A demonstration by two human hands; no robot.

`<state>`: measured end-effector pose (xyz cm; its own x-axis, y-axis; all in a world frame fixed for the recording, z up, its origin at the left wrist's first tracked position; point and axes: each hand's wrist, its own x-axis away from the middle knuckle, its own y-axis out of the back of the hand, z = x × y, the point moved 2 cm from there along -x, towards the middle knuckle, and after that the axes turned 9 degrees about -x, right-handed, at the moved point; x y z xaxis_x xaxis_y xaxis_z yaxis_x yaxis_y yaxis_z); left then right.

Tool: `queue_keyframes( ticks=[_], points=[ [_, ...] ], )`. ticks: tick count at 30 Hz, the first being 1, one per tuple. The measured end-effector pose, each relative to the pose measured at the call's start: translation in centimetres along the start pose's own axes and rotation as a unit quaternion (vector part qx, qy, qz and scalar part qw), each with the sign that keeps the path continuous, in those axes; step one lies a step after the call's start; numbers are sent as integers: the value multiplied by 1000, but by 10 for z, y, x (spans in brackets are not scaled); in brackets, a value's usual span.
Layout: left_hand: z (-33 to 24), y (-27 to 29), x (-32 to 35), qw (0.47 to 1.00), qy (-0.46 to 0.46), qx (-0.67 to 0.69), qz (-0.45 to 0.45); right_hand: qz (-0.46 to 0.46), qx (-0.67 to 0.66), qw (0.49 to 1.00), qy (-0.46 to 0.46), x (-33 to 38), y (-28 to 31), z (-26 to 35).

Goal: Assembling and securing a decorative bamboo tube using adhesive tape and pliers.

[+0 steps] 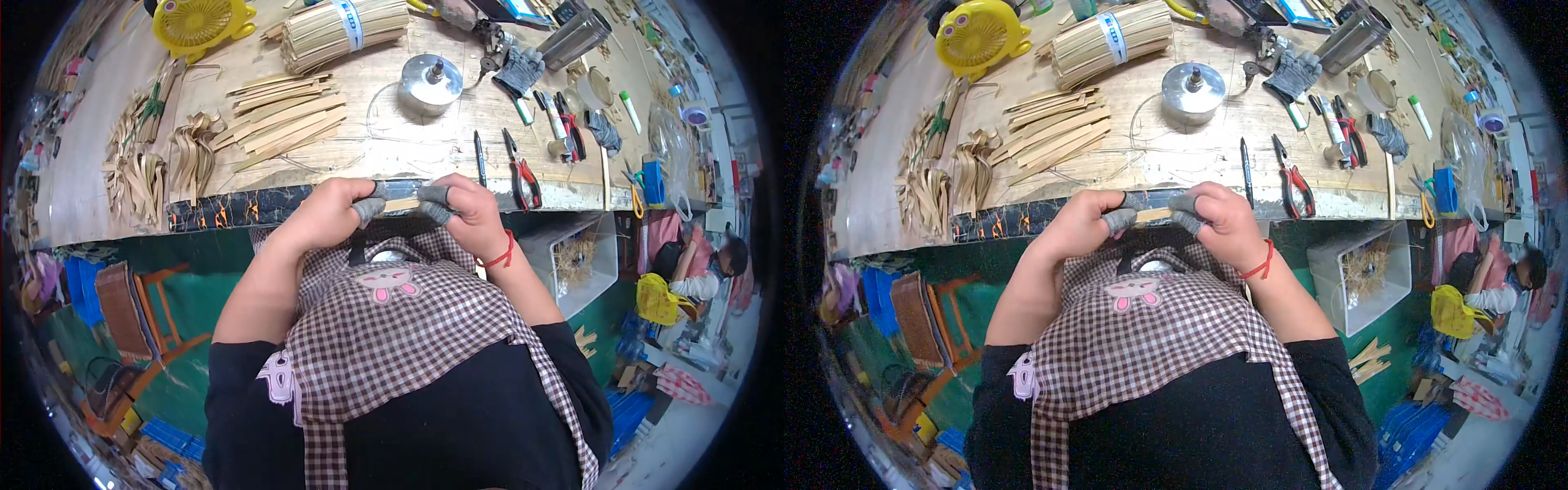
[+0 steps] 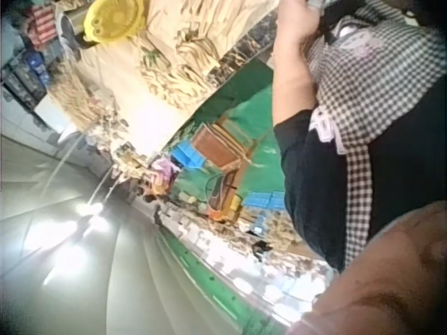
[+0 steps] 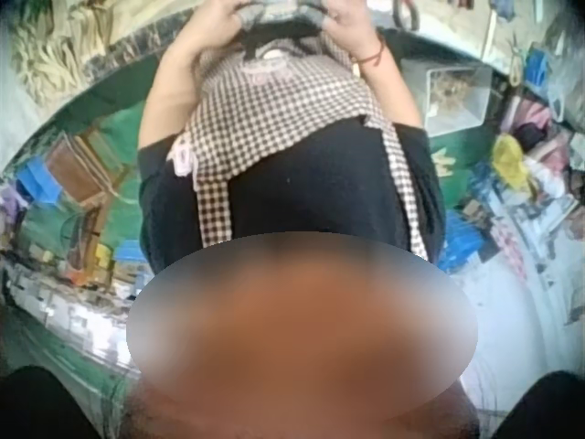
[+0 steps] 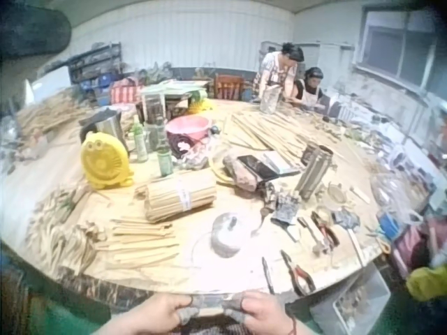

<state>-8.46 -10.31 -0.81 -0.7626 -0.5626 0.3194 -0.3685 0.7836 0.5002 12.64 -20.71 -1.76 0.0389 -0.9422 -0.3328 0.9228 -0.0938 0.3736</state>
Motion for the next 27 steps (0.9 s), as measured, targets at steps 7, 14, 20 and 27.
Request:
queue_keyframes(
  ticks=[7, 14, 20, 27],
  points=[
    [9, -9, 3, 1000, 20, -4, -14, 4, 50, 998, 37, -2, -4, 2],
    [-4, -8, 9, 970, -60, -225, -62, -41, -176, 951, -249, 9, -8, -16],
    [8, -7, 1, 979, -43, -177, -93, 17, -232, 943, -236, 19, 40, -8],
    [39, -8, -11, 962, -39, -116, -243, -14, -3, 945, -327, 31, 94, -18]
  ],
)
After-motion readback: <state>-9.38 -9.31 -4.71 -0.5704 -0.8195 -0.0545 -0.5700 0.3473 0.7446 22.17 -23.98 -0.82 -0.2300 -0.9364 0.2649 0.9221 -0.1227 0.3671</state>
